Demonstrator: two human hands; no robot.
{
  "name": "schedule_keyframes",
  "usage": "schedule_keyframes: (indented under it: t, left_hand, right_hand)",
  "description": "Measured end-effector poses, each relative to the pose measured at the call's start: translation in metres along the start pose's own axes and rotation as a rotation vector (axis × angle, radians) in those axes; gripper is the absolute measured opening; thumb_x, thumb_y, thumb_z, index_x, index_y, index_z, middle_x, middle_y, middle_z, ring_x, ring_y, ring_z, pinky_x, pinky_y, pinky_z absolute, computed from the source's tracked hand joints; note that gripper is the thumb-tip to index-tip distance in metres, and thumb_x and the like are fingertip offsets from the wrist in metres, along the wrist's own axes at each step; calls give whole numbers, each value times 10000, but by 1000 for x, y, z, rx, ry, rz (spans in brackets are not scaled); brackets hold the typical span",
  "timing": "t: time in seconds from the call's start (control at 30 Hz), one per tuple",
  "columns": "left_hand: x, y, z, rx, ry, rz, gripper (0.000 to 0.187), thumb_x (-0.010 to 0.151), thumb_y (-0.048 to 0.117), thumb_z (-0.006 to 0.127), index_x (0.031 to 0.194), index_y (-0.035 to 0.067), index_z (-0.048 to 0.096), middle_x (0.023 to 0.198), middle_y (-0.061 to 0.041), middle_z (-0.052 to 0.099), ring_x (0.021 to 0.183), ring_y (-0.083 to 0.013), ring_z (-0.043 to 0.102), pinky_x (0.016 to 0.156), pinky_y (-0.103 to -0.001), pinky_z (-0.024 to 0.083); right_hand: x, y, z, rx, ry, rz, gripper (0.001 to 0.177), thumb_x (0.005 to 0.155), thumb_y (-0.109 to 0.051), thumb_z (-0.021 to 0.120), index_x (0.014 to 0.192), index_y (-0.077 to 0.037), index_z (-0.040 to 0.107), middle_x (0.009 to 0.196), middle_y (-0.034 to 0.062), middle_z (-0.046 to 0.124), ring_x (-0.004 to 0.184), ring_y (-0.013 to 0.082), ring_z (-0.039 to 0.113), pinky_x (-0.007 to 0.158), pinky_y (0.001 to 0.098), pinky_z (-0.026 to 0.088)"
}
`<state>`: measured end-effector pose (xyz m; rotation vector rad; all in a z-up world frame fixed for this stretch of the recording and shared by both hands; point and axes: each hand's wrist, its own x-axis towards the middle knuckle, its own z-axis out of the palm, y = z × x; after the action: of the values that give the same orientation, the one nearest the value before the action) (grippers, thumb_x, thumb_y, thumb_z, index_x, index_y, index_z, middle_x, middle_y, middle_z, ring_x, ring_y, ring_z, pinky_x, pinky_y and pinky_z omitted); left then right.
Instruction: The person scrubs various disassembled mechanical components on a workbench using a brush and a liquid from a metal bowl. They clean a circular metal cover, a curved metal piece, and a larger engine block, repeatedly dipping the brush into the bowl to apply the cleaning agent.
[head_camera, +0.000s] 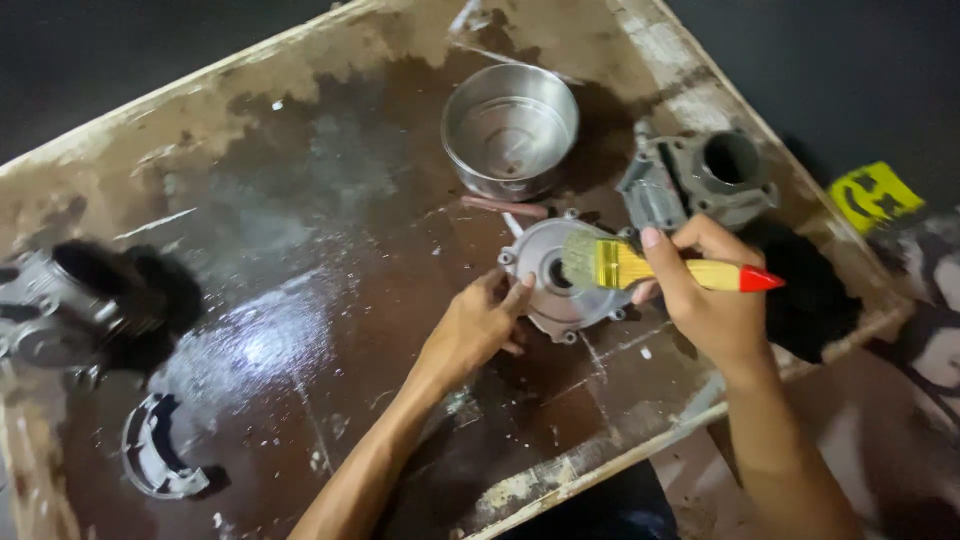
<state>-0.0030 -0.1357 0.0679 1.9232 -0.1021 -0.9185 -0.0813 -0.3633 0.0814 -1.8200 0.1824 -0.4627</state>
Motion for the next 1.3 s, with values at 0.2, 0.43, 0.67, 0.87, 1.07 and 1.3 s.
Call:
schedule_keyframes:
  t: [0.2, 0.43, 0.67, 0.87, 1.07, 1.3]
  left_hand:
    - [-2, -41, -9, -417, -184, 137, 719, 975, 477, 484, 1589, 153, 296, 1459, -168, 568, 1137, -274, 660, 792, -396, 632]
    - [-46, -76, -53, -446, 2, 159, 625, 985, 431, 541, 1533, 155, 422, 1504, -98, 530, 1179, -250, 656, 930, -391, 563]
    - [-113, -128, -119, -179, 505, 312, 448, 1034, 394, 565, 1410, 151, 584, 1397, -131, 665, 1253, -228, 633, 1026, -369, 503]
    - [-163, -205, -175, 762, 1218, 116, 435, 993, 377, 650, 1333, 106, 625, 1183, -202, 657, 1065, -399, 622, 893, -490, 506]
    - [-174, -250, -191, 765, 1231, -282, 606, 939, 440, 692, 1306, -16, 535, 1092, -299, 619, 955, -464, 645, 710, -539, 570]
    - [-176, -248, -201, 607, 1131, -184, 489, 1002, 295, 633, 1330, -47, 509, 1049, -315, 667, 876, -481, 694, 728, -526, 589]
  right_hand:
    - [0, -3, 12, -68, -71, -11, 300, 1072, -128, 654, 818, -11, 545, 745, 103, 678, 635, 135, 695, 556, 255, 506]
    - [3, -36, 72, -43, -255, 1, 279, 1071, -148, 657, 851, 0, 567, 831, 128, 716, 665, 136, 700, 589, 256, 531]
    - [-5, -78, 161, -218, -523, -306, 249, 1019, -145, 682, 813, -15, 631, 728, 90, 722, 602, 132, 714, 539, 258, 518]
    - [-18, -94, 221, -116, -620, -365, 279, 1037, -157, 678, 793, -33, 623, 703, 66, 715, 594, 120, 711, 534, 241, 517]
    - [-28, -91, 250, -46, -657, -318, 289, 1036, -158, 675, 785, -31, 613, 694, 67, 715, 578, 114, 704, 522, 236, 515]
    - [-27, -77, 251, -44, -658, -281, 287, 1036, -156, 677, 792, -25, 602, 707, 86, 720, 582, 120, 706, 516, 240, 526]
